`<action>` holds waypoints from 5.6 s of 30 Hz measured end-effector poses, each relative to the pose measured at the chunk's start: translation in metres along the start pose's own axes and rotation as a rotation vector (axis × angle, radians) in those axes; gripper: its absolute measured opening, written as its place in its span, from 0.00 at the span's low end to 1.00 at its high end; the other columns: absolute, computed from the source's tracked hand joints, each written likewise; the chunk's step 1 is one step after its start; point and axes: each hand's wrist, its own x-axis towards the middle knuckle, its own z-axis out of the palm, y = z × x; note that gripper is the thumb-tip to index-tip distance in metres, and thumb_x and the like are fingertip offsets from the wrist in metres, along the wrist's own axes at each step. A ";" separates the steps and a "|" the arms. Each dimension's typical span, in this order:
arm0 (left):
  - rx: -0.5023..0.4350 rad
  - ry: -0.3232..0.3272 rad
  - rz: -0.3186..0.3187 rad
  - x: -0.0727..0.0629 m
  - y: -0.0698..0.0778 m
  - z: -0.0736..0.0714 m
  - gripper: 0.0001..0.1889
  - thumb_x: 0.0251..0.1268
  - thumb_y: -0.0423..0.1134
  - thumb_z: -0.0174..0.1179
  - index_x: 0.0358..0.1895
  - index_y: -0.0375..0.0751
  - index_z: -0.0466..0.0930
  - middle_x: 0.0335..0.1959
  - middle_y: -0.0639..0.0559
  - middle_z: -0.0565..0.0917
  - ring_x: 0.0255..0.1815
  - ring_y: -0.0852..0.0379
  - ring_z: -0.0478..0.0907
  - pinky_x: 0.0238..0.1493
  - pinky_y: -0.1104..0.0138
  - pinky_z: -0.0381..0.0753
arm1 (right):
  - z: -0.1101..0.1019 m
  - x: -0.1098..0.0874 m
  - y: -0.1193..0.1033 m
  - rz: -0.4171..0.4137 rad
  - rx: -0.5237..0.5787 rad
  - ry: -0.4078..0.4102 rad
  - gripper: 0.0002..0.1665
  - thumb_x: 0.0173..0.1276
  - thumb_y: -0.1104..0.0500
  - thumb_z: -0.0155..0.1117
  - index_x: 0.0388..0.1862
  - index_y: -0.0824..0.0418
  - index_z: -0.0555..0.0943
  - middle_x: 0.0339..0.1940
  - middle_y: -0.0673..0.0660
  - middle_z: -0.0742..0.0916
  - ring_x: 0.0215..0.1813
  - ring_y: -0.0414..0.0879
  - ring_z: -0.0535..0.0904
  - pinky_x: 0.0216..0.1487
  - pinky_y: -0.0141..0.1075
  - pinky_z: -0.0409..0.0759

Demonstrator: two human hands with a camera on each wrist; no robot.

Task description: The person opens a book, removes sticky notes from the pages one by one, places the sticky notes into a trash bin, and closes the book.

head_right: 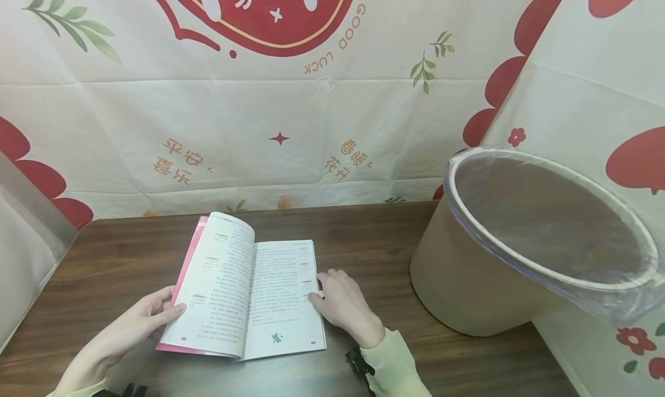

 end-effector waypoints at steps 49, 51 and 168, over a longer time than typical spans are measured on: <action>0.005 0.006 0.018 0.000 0.000 0.003 0.29 0.86 0.39 0.48 0.74 0.17 0.52 0.52 0.46 0.91 0.47 0.62 0.90 0.46 0.65 0.90 | -0.011 0.008 0.014 0.198 0.504 0.002 0.07 0.64 0.58 0.76 0.35 0.63 0.90 0.20 0.52 0.89 0.24 0.40 0.82 0.30 0.32 0.78; 0.001 0.005 0.017 0.000 0.000 0.003 0.29 0.86 0.39 0.48 0.74 0.17 0.52 0.52 0.46 0.91 0.47 0.62 0.91 0.46 0.65 0.90 | -0.011 0.009 0.017 0.205 0.580 -0.029 0.11 0.65 0.59 0.75 0.40 0.65 0.90 0.22 0.54 0.90 0.25 0.41 0.84 0.31 0.33 0.81; 0.338 0.464 0.009 0.033 0.066 0.116 0.24 0.62 0.36 0.68 0.63 0.40 0.80 0.35 0.50 0.90 0.26 0.62 0.84 0.31 0.71 0.80 | -0.027 0.011 -0.111 -0.097 0.496 0.157 0.08 0.69 0.57 0.69 0.41 0.56 0.92 0.36 0.52 0.94 0.31 0.37 0.78 0.29 0.27 0.74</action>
